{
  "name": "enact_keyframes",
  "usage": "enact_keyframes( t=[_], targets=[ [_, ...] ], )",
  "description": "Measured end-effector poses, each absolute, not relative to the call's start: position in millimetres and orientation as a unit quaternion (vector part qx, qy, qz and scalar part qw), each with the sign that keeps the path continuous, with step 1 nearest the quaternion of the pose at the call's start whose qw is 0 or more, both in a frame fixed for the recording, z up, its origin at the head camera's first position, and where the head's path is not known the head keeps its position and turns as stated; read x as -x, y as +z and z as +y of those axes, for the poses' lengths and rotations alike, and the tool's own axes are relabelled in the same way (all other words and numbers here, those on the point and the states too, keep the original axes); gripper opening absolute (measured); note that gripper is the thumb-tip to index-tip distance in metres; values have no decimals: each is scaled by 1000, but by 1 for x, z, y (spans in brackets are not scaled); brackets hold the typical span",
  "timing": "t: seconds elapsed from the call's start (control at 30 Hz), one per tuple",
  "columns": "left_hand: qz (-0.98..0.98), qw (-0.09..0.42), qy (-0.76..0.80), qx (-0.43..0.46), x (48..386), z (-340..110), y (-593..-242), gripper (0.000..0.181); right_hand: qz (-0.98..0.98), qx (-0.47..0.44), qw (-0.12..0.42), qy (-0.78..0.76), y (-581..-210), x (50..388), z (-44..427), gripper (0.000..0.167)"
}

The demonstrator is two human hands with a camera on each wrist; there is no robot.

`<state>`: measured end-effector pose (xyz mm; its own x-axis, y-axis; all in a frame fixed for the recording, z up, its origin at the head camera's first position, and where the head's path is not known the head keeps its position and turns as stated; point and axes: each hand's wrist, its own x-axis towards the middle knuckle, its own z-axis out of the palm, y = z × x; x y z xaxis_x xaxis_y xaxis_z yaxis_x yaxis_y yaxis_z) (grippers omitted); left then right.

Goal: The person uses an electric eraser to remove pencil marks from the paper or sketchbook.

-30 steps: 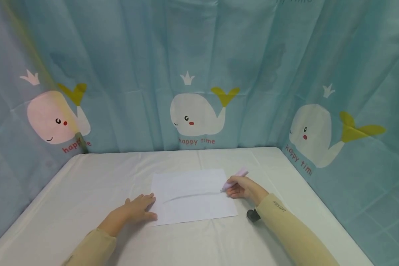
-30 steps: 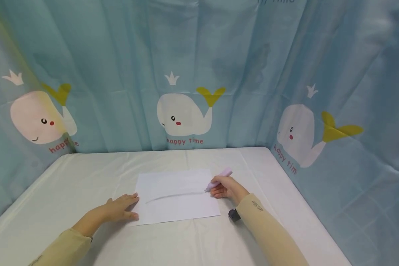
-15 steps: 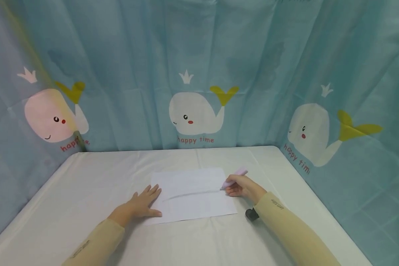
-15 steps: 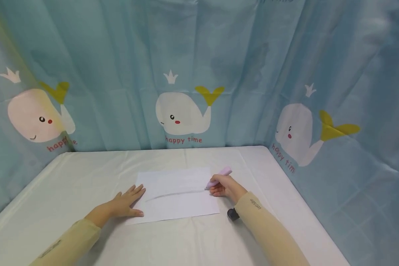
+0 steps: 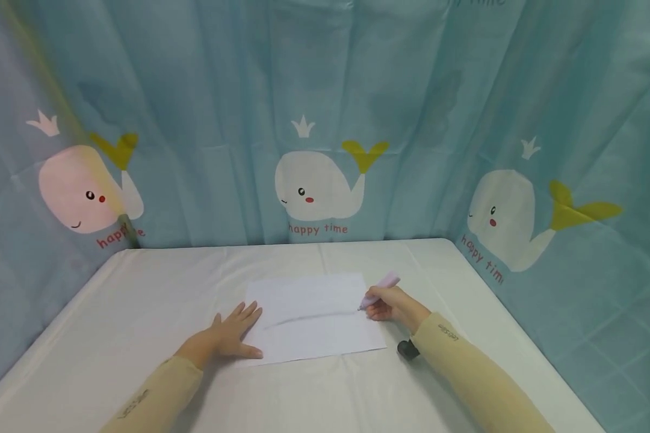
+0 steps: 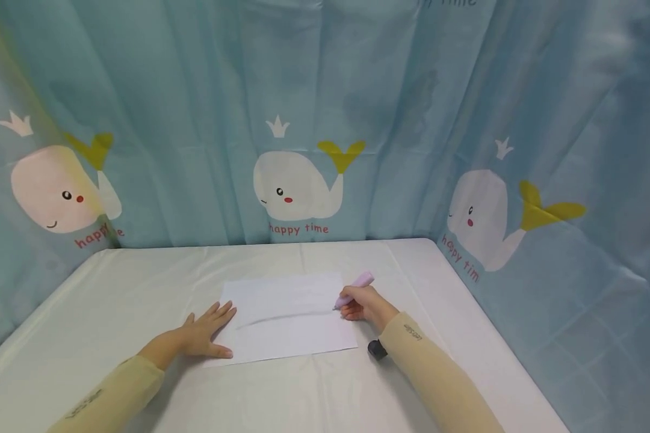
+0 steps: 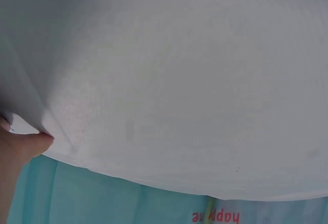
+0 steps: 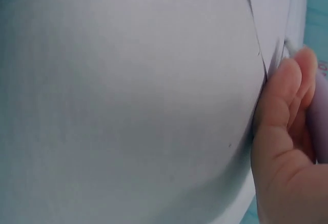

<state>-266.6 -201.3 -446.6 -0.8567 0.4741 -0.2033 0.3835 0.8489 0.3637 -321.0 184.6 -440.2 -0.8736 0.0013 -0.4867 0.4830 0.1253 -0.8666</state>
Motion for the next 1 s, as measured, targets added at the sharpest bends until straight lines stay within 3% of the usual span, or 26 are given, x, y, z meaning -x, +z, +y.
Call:
enact_keyframes(
  t=[0.43, 0.7, 1.0],
  targets=[
    [953, 143, 157, -218, 266, -202, -449, 108, 715, -172, 168, -656, -443, 321, 187, 17],
    [953, 145, 158, -215, 266, -202, -450, 108, 706, -140, 197, -666, -442, 319, 191, 16],
    [954, 147, 159, -209, 268, -202, -452, 110, 715, -158, 171, -659, -444, 321, 186, 14]
  ],
)
